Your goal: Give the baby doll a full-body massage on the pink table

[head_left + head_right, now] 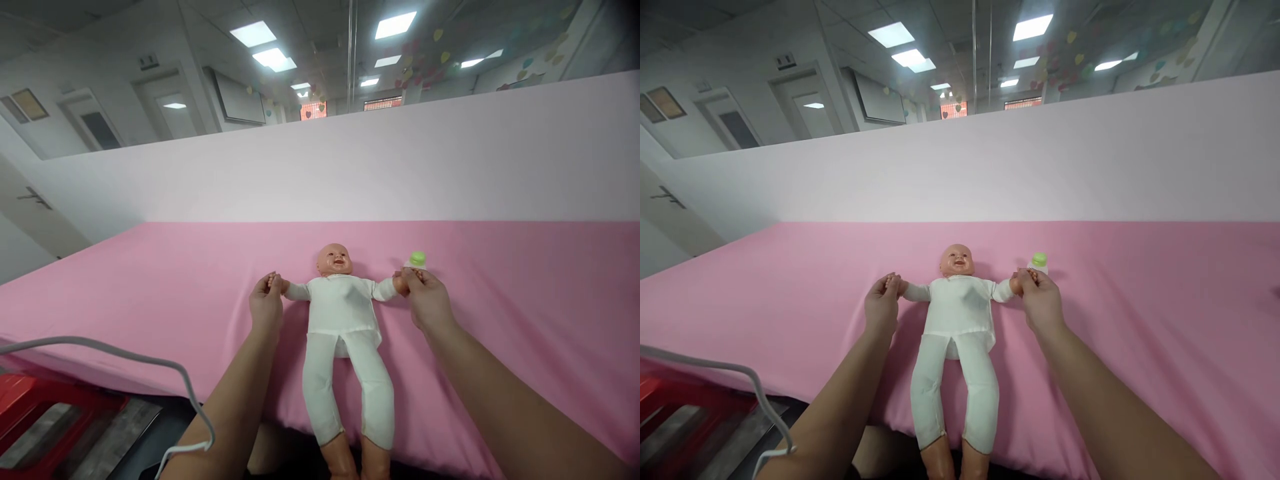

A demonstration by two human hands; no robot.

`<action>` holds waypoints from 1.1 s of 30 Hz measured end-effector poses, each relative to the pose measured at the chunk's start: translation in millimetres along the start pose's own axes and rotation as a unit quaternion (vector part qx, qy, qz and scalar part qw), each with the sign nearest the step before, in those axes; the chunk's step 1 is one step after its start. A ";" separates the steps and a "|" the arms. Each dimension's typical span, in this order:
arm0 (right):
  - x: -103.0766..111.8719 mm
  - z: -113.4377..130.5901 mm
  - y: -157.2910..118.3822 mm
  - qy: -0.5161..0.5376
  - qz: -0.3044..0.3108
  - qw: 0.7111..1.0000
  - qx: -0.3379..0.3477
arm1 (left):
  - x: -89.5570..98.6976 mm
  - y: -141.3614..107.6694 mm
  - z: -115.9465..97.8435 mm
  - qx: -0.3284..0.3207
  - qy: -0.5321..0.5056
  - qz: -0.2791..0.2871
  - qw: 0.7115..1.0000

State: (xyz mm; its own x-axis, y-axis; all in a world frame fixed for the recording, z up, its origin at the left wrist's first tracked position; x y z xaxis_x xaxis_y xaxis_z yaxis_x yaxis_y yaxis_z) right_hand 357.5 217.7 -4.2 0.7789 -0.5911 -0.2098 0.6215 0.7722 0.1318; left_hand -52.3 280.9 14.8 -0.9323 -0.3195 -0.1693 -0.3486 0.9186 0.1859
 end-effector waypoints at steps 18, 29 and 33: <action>39.5 -84.5 33.5 0.101 -0.122 0.955 -0.249 | 40.3 32.5 60.0 0.195 0.008 -0.118 0.974; -8.1 7.6 -4.7 -0.069 0.023 0.996 0.060 | 0.8 -7.1 -9.0 -0.043 0.104 -0.035 0.993; -44.6 21.6 -43.1 -0.171 0.127 0.969 0.124 | -36.3 -36.5 -29.2 -0.165 0.255 0.069 0.950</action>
State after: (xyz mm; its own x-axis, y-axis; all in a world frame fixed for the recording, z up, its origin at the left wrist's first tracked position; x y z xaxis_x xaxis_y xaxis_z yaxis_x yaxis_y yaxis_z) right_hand 297.8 205.8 20.5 0.8652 -0.4653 0.1871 0.3746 0.8476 0.3757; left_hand -8.5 252.1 42.5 -0.8674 -0.3497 0.3541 -0.1526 0.8641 0.4796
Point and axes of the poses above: each hand's wrist, its own y-axis towards the middle knuckle, its own x-axis out of the back of the hand, z = x × y, the point moved 8 cm from there along y, towards the middle knuckle, and after that the axes turned 1 degree about x, right-handed, at the moved point
